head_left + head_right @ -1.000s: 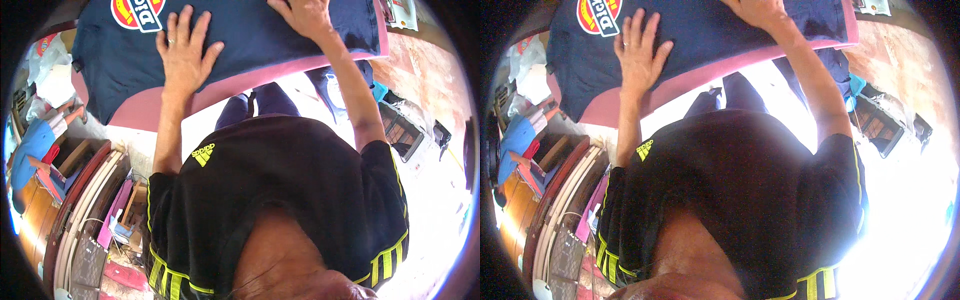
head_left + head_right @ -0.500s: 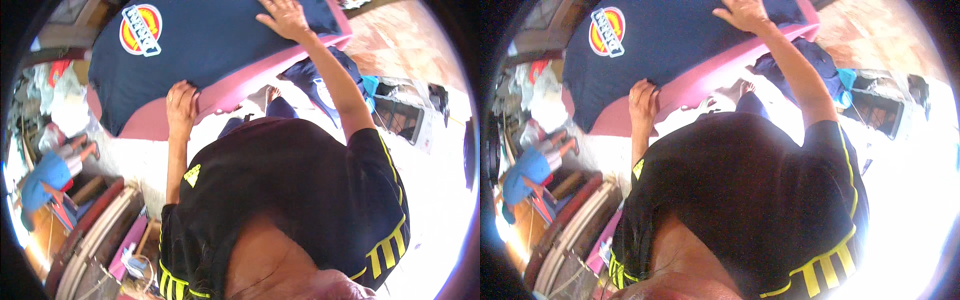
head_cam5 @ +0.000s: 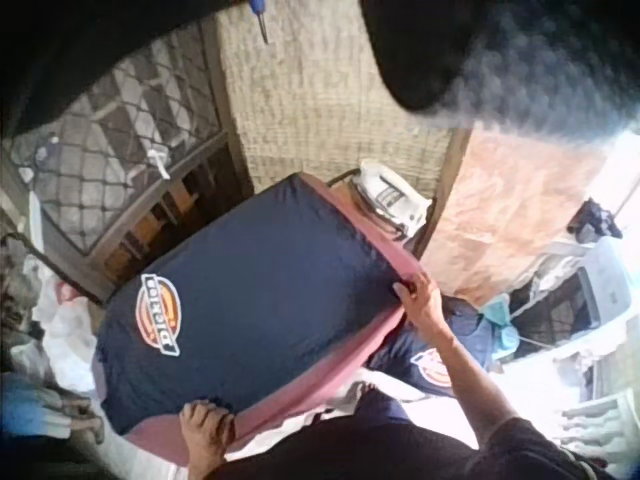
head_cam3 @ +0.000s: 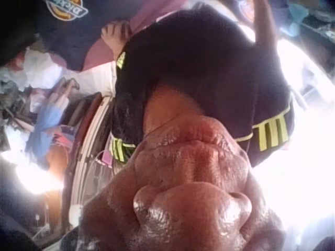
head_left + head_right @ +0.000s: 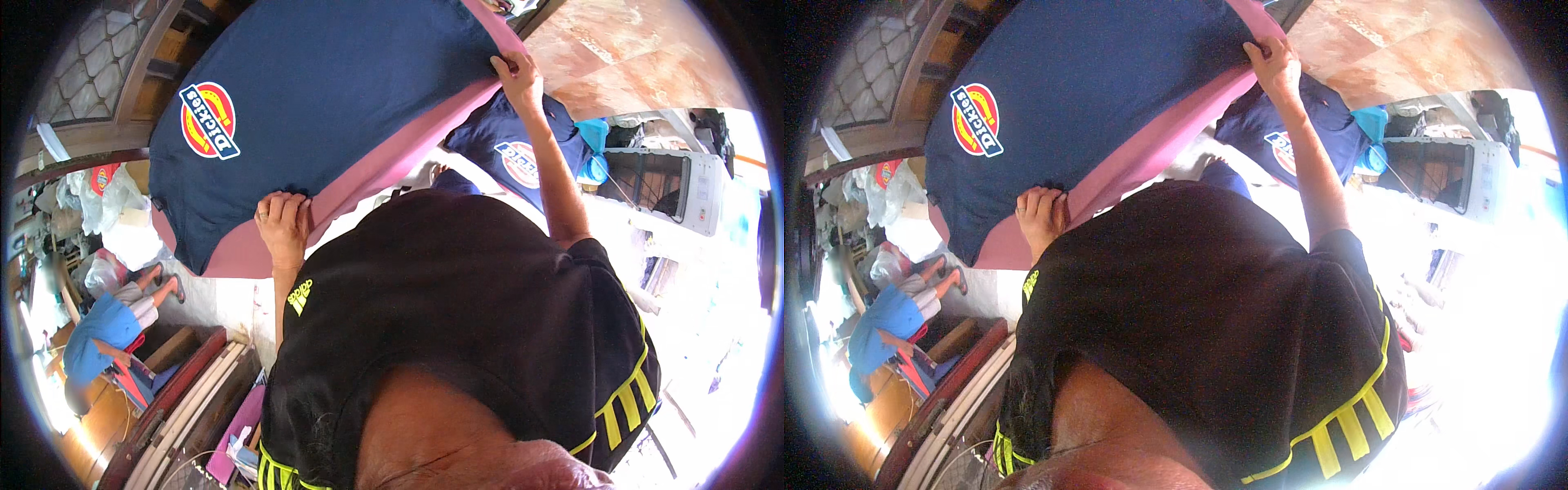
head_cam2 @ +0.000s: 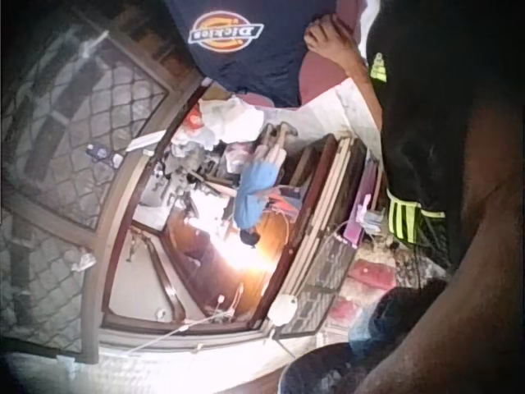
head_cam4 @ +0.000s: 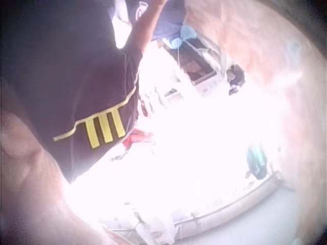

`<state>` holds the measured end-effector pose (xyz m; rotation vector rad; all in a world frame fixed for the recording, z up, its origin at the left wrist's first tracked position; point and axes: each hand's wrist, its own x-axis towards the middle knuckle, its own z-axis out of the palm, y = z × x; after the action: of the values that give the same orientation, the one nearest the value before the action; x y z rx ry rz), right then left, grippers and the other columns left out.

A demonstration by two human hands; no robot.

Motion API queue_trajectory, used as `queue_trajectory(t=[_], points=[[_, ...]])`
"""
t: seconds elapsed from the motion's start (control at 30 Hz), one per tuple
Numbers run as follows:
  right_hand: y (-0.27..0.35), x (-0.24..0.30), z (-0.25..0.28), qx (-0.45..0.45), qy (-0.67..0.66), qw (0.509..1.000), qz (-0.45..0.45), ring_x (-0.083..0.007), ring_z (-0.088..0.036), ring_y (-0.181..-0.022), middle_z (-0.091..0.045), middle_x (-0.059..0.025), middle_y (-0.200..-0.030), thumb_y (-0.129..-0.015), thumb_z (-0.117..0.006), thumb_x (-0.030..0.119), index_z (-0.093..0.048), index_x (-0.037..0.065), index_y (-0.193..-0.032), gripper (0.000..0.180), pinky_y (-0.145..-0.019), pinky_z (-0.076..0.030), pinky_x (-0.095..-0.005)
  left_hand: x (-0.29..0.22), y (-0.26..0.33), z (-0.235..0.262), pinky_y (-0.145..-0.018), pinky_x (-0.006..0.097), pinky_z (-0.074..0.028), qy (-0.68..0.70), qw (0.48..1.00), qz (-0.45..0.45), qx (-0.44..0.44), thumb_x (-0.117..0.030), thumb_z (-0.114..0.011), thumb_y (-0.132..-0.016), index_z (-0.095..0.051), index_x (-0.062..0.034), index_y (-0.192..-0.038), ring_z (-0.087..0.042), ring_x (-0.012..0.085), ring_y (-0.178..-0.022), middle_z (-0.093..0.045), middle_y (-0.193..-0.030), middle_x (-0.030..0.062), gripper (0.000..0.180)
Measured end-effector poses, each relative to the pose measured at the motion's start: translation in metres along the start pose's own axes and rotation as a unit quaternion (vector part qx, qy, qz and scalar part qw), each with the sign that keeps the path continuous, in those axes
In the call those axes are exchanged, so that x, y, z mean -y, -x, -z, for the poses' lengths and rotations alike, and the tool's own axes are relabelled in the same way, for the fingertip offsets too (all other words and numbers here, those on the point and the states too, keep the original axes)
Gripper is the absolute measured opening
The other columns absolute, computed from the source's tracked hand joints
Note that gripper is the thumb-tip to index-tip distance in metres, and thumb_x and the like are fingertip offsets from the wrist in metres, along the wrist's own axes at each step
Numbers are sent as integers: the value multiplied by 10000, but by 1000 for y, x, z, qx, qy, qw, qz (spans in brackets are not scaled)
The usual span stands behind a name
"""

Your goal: The person irons a dark blue Dickies t-shirt on a pink ironing board. They use a white steam iron to smooth the fabric, repeatedly flipping the shirt to iron both the front and back sides. The person adjusts the shirt's position frequently to ensure even coverage.

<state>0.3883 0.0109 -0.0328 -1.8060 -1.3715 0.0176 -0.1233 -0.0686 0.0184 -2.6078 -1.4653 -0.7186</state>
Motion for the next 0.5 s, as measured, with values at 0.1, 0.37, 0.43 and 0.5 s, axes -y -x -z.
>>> queue_trajectory(t=[0.1,0.37,0.43,0.5], points=[[-7,10,2,-3,-83,995,-47,-224,-694,-789,-712,-118,-849,-800,-812,276,-748,46,-915,264,-739,-545,-341,-3,0,-1,-855,435,-449,-37,998,47,22,-120,-722,-846,-669,-112,-908,-580,288,-974,-631,-942,40,82],[-35,-27,5,90,-107,988,-63,-195,-657,-740,-699,-106,-797,-859,-773,275,-667,29,-930,277,-704,-519,-352,6,-19,4,-760,419,-466,172,971,168,-2,-113,-619,-963,-639,-32,-921,-589,321,-820,-686,-879,122,93],[-37,-16,2,90,-85,991,-46,-223,-624,-716,-662,-127,-799,-886,-744,261,-641,50,-996,260,-692,-507,-340,8,-17,3,-773,410,-481,176,964,200,0,-126,-620,-966,-662,-30,-950,-611,314,-840,-697,-897,121,106],[-44,-14,0,111,-96,988,-48,-206,-600,-701,-632,-109,-763,-902,-733,258,-617,51,-992,253,-687,-503,-345,8,-18,0,-782,399,-495,182,956,229,-7,-140,-620,-971,-680,-28,-978,-633,306,-860,-706,-918,123,127]])
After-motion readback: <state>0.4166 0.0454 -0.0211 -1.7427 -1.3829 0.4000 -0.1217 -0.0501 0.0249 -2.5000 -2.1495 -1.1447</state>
